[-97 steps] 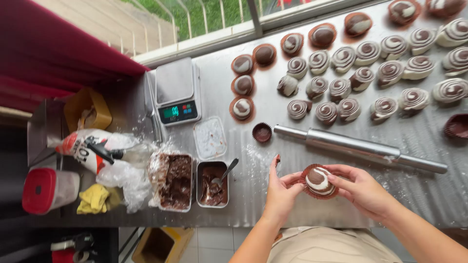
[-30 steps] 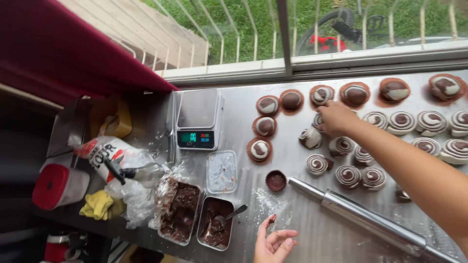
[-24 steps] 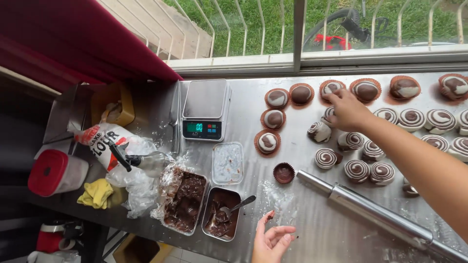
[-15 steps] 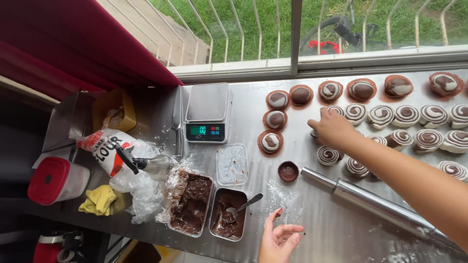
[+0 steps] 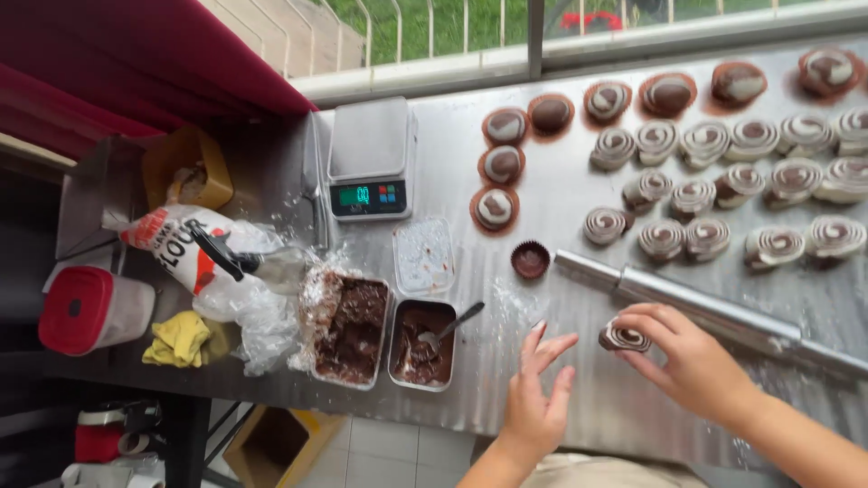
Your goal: The person prepares pastries by flattening a sheet of dough with a rolling pin, then scooping chocolate onto the dough with a spoon, folding the dough by hand, and placing the filled dough into a cupcake liner. The person repeats the process with additional dough pieces.
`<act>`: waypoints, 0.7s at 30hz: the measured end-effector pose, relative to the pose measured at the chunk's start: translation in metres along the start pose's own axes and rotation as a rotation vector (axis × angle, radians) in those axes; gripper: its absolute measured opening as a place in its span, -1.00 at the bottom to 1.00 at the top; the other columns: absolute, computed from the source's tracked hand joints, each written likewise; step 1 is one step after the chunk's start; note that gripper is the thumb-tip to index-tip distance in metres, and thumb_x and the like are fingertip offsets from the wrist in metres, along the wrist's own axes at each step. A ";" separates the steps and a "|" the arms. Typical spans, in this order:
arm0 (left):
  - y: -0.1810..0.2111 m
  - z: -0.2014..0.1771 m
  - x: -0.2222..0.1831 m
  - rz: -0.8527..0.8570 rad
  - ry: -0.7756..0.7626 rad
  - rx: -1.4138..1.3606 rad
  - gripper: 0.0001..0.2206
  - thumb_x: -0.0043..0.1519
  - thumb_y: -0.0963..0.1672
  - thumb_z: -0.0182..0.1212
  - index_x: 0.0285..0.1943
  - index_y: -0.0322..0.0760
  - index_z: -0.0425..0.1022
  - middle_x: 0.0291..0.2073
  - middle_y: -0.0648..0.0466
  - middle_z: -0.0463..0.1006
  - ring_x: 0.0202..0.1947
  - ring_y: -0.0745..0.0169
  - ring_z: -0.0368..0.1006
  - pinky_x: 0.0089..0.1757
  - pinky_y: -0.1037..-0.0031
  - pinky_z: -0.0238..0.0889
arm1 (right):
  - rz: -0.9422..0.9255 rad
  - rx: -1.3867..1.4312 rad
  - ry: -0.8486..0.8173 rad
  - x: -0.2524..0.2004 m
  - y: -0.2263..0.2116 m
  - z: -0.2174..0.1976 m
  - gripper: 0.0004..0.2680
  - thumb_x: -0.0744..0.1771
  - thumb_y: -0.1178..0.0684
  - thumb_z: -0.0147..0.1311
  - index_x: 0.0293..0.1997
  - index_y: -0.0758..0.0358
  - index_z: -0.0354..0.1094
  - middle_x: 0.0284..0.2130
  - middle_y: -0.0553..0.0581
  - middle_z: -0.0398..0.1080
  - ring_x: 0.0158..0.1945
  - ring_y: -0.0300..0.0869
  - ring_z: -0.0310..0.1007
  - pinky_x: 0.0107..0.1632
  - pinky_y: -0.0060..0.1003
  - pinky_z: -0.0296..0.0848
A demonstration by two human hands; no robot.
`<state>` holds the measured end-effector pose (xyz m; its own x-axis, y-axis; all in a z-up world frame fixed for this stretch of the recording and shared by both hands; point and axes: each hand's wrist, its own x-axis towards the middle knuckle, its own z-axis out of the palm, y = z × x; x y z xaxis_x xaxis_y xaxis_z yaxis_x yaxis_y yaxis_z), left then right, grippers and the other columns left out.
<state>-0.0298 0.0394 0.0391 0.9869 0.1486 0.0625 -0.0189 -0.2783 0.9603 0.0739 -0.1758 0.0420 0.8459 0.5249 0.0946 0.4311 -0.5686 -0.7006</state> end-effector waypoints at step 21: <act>-0.036 0.066 -0.036 0.373 -0.223 0.198 -0.33 0.35 -0.28 0.05 0.64 -0.47 -0.17 0.46 -0.29 0.31 0.45 -0.40 0.25 0.41 0.10 0.12 | -0.256 -0.178 0.085 -0.074 0.022 0.027 -0.59 0.25 0.14 0.09 0.26 0.28 0.23 0.25 0.18 0.29 0.37 0.08 0.24 0.34 -0.03 0.27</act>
<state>-0.0541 -0.0187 -0.0159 0.9291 -0.1970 0.3129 -0.3693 -0.4525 0.8117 0.0126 -0.2096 0.0006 0.7230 0.6144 0.3159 0.6751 -0.5310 -0.5121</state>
